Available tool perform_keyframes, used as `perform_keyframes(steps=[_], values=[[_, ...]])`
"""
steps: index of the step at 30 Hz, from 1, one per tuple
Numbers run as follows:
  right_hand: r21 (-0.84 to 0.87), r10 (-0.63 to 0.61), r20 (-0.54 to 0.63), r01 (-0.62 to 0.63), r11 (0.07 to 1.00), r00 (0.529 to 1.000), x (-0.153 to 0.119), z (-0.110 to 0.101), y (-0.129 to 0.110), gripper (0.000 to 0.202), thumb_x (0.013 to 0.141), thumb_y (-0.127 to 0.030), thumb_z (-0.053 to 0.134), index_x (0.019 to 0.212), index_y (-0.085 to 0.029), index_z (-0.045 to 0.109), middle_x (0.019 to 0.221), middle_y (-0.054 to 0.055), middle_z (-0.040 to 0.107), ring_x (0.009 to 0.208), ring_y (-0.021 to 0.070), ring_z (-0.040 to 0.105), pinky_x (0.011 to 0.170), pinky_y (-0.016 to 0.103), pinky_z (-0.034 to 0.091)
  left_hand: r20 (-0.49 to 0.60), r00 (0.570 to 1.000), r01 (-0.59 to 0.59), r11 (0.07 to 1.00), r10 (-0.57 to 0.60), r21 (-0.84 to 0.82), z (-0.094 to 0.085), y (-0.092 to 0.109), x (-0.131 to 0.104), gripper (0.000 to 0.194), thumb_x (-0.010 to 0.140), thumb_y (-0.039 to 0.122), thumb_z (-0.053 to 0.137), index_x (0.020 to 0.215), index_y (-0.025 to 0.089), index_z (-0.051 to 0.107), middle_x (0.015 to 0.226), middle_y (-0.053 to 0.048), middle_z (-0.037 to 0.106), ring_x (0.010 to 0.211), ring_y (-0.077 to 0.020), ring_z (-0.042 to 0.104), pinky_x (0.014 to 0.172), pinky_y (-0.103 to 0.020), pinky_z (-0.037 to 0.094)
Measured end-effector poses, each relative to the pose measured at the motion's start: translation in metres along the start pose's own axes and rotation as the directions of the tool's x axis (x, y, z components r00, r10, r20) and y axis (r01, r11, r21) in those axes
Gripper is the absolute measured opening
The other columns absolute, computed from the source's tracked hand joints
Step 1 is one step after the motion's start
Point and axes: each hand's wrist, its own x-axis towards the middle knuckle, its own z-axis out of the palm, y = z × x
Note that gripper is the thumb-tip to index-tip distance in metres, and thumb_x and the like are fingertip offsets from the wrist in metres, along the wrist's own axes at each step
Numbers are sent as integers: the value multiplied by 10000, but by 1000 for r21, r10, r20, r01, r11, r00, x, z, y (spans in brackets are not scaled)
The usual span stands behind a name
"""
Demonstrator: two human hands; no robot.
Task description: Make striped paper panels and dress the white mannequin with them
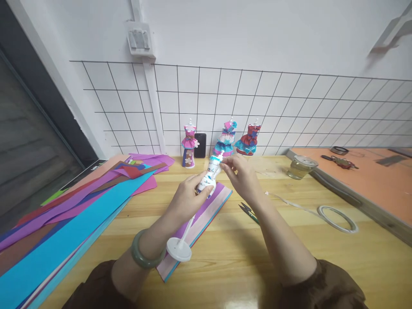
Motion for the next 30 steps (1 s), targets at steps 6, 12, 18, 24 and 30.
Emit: perform_keyframes(steps=[6,12,18,24,30], values=[[81,108,13,-109,991,994,-1,2,9,130,869,-262,430,763,-208,481,738,28,514,713,166,501,653,307,414,23,999,23,999,-22,-34,2,-2,0,431,809,282,511,1236,229,493,1002,-61,609,800,-155,556,658,-260,449],[428,304,61,-300,853,951,0,0,16,165,850,-348,471,796,-200,520,687,8,533,628,140,527,616,297,450,40,998,56,998,-55,-13,1,-6,1,384,818,315,490,1186,213,534,902,-50,619,732,-147,548,609,-249,434],[124,36,17,-37,992,999,-1,0,12,67,835,-256,505,836,-213,557,854,49,554,756,162,531,642,295,447,10,999,50,998,-49,-49,2,-6,2,386,804,313,513,1175,210,546,969,-59,621,773,-155,549,627,-245,433],[-119,-32,25,35,992,999,-1,1,16,111,879,-219,400,829,-204,498,829,65,530,799,191,502,701,334,421,24,998,61,996,-60,-65,3,-4,0,392,807,311,508,1184,210,541,897,-51,623,714,-139,542,607,-242,436],[30,38,-24,-37,999,999,-1,-2,16,97,871,-239,434,823,-217,516,792,39,551,738,167,522,673,310,441,-7,997,70,993,-71,-95,3,-5,1,423,787,296,531,1200,203,530,936,-59,629,739,-151,561,609,-253,447]])
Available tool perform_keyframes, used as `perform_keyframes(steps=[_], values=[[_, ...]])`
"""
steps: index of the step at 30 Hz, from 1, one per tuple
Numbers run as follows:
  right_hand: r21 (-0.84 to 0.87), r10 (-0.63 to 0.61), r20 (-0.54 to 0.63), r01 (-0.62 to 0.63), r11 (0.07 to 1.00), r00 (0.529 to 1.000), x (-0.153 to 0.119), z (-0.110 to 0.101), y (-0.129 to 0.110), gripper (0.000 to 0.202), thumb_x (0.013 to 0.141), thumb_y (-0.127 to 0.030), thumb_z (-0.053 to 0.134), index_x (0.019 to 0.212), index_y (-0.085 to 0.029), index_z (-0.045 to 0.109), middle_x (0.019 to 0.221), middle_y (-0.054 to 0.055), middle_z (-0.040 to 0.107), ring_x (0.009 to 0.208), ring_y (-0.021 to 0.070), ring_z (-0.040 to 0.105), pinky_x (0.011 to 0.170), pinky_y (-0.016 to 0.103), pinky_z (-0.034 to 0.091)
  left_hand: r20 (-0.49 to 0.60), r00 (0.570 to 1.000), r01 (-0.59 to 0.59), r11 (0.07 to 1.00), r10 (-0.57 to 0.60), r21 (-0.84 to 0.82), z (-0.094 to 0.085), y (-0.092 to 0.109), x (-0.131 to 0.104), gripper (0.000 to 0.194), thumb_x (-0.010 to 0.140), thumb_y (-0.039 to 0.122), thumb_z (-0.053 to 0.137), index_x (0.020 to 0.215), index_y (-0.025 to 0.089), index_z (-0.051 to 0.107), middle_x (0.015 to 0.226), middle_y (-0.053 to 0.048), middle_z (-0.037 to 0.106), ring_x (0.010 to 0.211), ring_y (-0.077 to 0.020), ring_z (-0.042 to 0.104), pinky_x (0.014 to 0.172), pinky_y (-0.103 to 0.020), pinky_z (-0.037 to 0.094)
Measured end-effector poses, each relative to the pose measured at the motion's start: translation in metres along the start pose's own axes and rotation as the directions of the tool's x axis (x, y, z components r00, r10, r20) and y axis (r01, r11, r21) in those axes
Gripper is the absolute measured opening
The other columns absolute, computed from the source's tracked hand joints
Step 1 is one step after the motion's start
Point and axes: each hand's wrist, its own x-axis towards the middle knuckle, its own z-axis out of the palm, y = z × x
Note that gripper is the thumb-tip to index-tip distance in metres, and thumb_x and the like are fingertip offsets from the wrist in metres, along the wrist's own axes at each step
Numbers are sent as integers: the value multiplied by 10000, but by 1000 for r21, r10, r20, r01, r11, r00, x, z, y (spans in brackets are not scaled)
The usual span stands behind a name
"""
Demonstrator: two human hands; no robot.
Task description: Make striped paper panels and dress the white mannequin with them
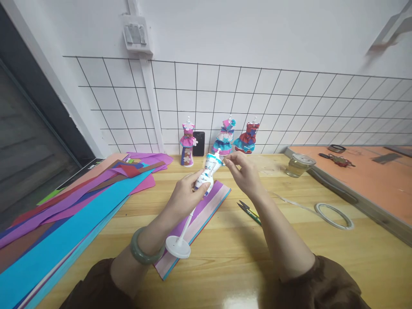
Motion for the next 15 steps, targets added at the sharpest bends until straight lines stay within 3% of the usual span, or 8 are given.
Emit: perform_keyframes(steps=[4,9,13,15], values=[[-52,-87,46,89,995,995,-1,1,-4,74,857,-242,466,884,-221,532,866,56,557,757,173,530,709,330,444,-42,998,-36,999,36,3,1,1,0,410,763,270,561,1167,203,561,946,-65,642,803,-173,567,663,-270,455],[-239,-153,76,167,957,985,-1,7,-4,122,881,-206,395,868,-207,516,858,81,559,821,207,503,708,346,403,-13,999,-32,999,32,36,2,2,0,398,791,299,526,1177,205,551,924,-48,640,759,-153,561,654,-261,448],[-317,-119,81,139,938,990,-2,13,3,147,892,-222,348,852,-199,488,818,74,542,748,203,483,659,340,376,6,1000,-16,999,16,42,2,0,0,415,802,339,506,1192,199,533,863,-31,630,701,-135,547,616,-248,439],[-295,-73,28,78,952,997,-2,13,11,164,896,-231,330,851,-197,484,812,72,538,745,201,485,653,334,378,19,1000,-6,999,5,36,2,0,0,413,807,341,497,1193,198,529,870,-32,628,693,-132,546,594,-241,434]])
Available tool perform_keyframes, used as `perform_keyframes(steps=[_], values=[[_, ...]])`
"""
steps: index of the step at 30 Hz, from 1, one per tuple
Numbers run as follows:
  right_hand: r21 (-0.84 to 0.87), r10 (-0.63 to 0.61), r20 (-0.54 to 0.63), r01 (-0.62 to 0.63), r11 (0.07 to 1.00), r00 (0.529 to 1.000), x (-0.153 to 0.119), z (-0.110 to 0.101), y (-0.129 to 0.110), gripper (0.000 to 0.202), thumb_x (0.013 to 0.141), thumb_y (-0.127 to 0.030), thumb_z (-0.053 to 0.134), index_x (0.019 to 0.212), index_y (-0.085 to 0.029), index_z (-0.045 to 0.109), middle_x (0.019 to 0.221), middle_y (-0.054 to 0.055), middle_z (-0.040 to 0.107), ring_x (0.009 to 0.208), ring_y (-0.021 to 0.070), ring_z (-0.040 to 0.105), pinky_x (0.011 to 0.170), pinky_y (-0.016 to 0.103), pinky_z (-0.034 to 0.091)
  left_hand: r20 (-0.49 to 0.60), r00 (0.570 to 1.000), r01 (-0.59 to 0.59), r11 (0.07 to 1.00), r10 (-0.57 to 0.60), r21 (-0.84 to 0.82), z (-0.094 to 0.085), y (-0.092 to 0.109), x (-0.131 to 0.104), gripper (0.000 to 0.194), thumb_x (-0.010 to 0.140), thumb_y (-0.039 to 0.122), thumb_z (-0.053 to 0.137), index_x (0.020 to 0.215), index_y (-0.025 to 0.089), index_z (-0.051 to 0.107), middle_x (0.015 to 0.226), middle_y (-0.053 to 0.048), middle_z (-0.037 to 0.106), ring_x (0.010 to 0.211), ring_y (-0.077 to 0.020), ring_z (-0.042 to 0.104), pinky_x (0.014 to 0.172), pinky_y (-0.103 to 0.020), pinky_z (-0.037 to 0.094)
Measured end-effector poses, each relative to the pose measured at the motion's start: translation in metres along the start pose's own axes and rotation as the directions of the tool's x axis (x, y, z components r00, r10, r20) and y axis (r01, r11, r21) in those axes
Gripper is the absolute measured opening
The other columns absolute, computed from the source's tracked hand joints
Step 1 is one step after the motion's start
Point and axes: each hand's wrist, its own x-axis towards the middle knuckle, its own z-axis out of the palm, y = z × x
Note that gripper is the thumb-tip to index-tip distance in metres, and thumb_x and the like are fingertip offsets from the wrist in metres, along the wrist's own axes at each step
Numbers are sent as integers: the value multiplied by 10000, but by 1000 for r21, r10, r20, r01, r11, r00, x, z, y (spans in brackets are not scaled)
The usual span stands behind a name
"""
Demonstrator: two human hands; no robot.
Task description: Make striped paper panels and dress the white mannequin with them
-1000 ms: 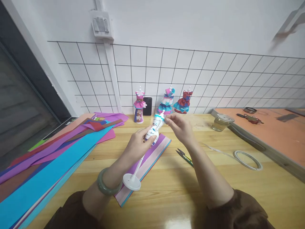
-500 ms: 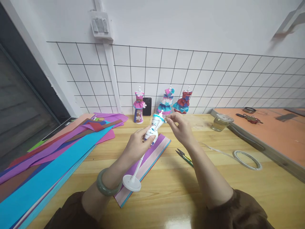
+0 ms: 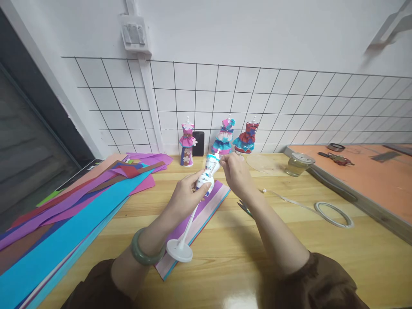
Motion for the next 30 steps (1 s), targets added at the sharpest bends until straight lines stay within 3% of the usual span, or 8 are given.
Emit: perform_keyframes(steps=[4,8,11,15,20,30], values=[[108,228,-115,-216,970,967,0,-10,24,177,882,-290,380,846,-191,523,788,64,567,731,196,517,651,334,395,-4,1000,3,1000,-3,7,-1,1,-1,378,795,335,510,1134,181,572,833,-38,625,664,-127,537,558,-232,423],[366,384,-8,-355,860,923,0,-27,28,206,817,-370,517,817,-178,591,710,36,615,638,165,552,590,305,429,-7,1000,4,1000,-4,1,-2,3,-2,370,800,345,506,1124,183,577,819,-36,614,657,-123,526,545,-227,412],[401,267,48,-264,878,962,0,-31,11,169,782,-354,577,803,-192,619,716,29,627,656,165,564,607,311,450,3,1000,10,1000,-10,-13,-1,3,-2,367,802,349,504,1123,186,578,830,-39,614,654,-122,523,541,-226,407],[325,62,21,-65,943,998,0,-22,-13,125,799,-307,564,887,-226,601,816,39,603,725,170,550,661,328,457,1,1000,4,999,-4,-43,-1,3,-2,394,793,337,518,1159,196,560,828,-40,622,663,-131,530,571,-237,424],[302,53,-59,-33,953,997,-1,-15,-19,86,848,-240,482,816,-221,560,795,38,566,724,166,523,662,321,442,22,999,-22,998,24,-63,-1,3,-2,411,792,321,524,1187,210,538,920,-47,628,743,-147,557,649,-261,456],[217,48,-37,-39,975,998,-2,-8,-16,127,875,-219,366,785,-221,456,781,49,511,769,195,491,684,337,407,10,1000,-25,998,26,-64,0,3,-1,460,781,304,538,1229,204,505,914,-57,631,764,-157,565,655,-275,472]])
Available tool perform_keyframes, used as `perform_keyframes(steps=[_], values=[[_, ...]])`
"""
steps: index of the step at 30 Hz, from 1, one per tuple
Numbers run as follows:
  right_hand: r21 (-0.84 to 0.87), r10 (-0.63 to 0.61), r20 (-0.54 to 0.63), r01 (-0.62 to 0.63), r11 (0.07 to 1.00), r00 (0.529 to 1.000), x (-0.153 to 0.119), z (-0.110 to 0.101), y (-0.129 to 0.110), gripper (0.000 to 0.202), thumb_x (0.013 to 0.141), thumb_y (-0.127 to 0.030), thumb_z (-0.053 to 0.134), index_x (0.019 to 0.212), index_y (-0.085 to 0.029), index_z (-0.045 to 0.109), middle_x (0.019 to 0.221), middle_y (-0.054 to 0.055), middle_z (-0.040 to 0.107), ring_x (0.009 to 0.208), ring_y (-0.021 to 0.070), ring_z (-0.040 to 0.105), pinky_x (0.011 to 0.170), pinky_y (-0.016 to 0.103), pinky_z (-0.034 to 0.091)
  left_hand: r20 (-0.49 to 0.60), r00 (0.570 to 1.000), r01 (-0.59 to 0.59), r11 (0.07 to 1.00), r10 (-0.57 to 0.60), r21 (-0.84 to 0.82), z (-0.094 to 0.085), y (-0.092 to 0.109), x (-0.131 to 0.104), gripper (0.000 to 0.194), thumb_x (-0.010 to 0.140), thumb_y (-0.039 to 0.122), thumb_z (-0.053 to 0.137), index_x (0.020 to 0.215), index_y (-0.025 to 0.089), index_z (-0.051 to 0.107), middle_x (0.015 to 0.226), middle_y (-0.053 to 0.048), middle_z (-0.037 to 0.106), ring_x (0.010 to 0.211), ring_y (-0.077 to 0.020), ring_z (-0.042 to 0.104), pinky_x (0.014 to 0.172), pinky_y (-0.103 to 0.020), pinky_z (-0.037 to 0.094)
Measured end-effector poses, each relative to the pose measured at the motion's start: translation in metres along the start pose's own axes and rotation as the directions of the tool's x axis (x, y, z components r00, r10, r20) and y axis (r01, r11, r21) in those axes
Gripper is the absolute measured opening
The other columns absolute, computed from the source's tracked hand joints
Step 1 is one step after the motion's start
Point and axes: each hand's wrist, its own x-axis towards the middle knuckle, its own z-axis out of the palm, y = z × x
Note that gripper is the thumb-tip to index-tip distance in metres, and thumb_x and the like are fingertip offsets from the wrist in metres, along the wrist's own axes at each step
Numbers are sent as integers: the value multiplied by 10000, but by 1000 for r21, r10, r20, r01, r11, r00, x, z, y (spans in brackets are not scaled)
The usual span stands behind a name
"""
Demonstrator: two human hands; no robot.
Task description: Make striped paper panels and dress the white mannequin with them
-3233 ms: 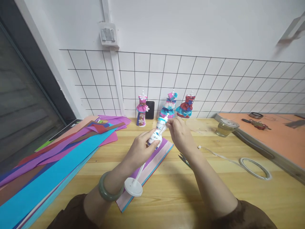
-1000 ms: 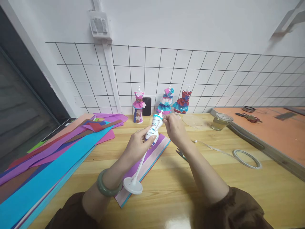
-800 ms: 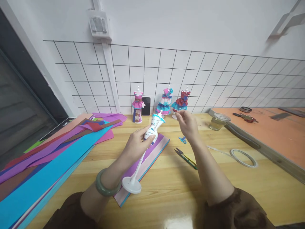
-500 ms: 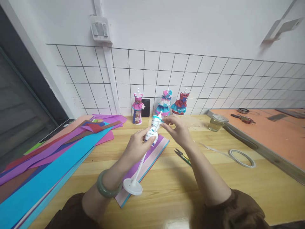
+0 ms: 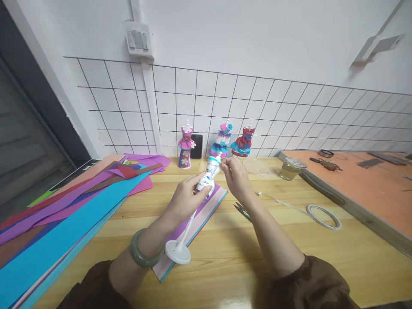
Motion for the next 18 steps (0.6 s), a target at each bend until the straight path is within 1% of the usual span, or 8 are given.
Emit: perform_keyframes(steps=[3,5,8,10,12,15,16,18], values=[[29,44,-14,-44,999,999,0,2,1,136,877,-237,368,771,-221,452,775,45,509,756,190,493,683,334,406,-2,1000,-12,1000,12,11,-1,0,0,463,777,310,545,1226,201,508,911,-59,633,737,-150,564,629,-265,475],[64,96,-33,-94,994,995,0,2,3,145,880,-262,376,766,-219,456,757,38,513,733,182,500,678,332,410,4,1000,-8,1000,8,8,-1,0,1,464,780,316,542,1226,194,507,893,-59,634,692,-137,560,594,-253,472],[203,216,-48,-202,958,975,0,-2,4,172,887,-308,375,773,-214,465,698,14,519,660,159,517,644,316,427,18,1000,9,1000,-9,-13,-1,-2,1,472,788,326,531,1236,185,494,911,-63,632,665,-129,560,562,-242,466],[270,253,-57,-229,935,966,1,-6,2,178,879,-332,402,787,-210,492,685,7,527,640,150,524,625,307,440,15,1000,12,1000,-12,-12,-1,-3,1,466,789,329,531,1231,187,498,931,-65,634,680,-131,562,574,-243,466],[248,203,-66,-181,952,977,1,-8,-2,149,861,-325,451,813,-210,532,742,25,558,693,158,538,648,313,452,2,1000,7,1000,-7,7,-1,-4,1,446,788,332,533,1211,192,518,920,-61,638,690,-134,561,595,-248,466],[145,53,-70,-43,989,996,1,-6,-6,86,839,-277,496,841,-218,558,844,51,580,757,170,537,678,325,458,-31,999,-8,1000,9,23,0,-5,1,422,795,340,524,1192,197,532,900,-50,639,700,-136,559,615,-256,465],[118,15,-67,-7,993,998,0,-5,-7,75,839,-261,495,839,-218,556,849,54,577,752,170,533,676,325,458,-38,999,-11,1000,12,26,0,-5,0,421,798,341,521,1193,197,530,902,-50,638,706,-136,559,618,-256,465],[75,-23,-56,27,997,998,0,-4,-7,76,850,-235,473,832,-215,545,838,57,564,745,170,524,677,325,452,-41,999,-15,999,17,35,0,-5,1,424,798,339,524,1196,192,527,915,-55,633,718,-138,559,623,-255,466]])
